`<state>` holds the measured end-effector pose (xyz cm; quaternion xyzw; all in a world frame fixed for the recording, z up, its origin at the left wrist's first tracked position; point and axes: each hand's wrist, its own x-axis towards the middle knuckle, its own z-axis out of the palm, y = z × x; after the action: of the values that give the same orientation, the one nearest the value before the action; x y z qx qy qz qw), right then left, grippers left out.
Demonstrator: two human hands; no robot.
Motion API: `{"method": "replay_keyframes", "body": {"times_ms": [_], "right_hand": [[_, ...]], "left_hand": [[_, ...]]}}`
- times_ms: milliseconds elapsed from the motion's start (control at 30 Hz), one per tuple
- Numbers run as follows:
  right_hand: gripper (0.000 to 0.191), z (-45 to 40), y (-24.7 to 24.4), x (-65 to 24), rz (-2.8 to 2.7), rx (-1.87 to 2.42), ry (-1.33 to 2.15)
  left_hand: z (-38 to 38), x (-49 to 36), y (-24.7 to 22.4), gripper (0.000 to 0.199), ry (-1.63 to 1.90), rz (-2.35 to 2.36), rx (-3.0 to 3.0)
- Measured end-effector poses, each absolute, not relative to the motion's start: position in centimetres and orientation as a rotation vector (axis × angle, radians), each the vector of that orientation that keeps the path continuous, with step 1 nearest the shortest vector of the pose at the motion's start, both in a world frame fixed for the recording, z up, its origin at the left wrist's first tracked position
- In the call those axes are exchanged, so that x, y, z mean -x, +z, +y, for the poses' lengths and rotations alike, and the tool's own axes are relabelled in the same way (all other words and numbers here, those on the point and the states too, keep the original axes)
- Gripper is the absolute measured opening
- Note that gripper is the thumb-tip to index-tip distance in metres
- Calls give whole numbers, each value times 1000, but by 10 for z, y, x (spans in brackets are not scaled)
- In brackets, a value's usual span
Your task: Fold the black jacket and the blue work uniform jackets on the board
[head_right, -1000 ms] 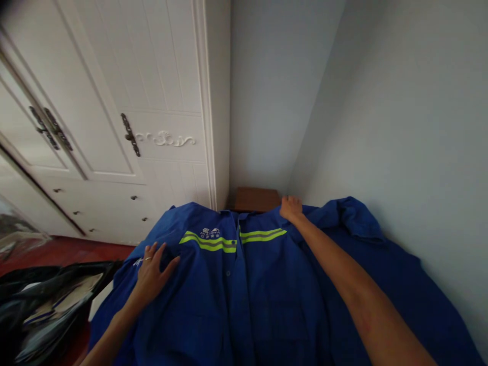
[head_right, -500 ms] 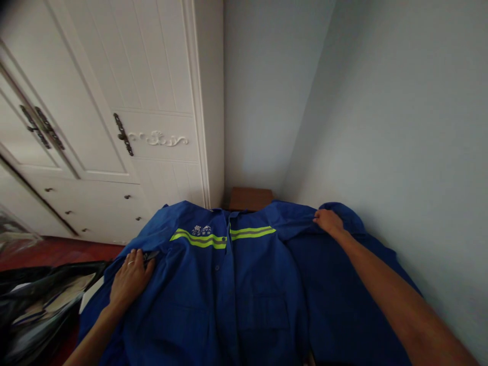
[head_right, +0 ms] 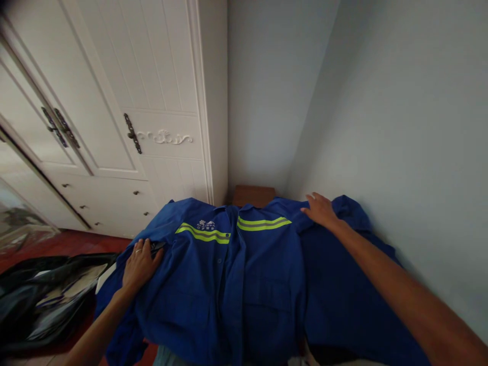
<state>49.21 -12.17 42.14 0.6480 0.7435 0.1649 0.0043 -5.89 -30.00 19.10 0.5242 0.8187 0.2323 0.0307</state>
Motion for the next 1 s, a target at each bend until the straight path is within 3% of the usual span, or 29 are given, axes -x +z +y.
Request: {"method": "replay_keyframes", "body": {"times_ms": [167,267,400,567,700,767,867,1000], "right_hand": [[52,-171,344,-366,2770,-1546,-147],[53,-188,304,-303,2639,-1683,-451],[22,-188,287,-269,2602,-1831,-522],[32,-183,305,-274,2736,-2009,-599],[48,-195,288,-270,2593,-1662,-1381],[50,-197,275,-267,2483,-1571,-1564],[39,-186,272,-266,2644,-1796,-1400],[41,-161,288,-255,3003,-1819,-778]], "left_hand": [[-321,21,230,48,1229,2168,-2069],[-332,-19,250,36,1032,1740,-2416],[-336,-62,255,40,674,1700,-2403],[-329,-83,254,31,391,1753,-2298],[-325,-92,266,34,291,1759,-2279],[-331,-92,270,33,338,1782,-2254],[-357,-79,264,29,694,1821,-2095],[-413,-48,223,35,1340,2013,-1445]]}}
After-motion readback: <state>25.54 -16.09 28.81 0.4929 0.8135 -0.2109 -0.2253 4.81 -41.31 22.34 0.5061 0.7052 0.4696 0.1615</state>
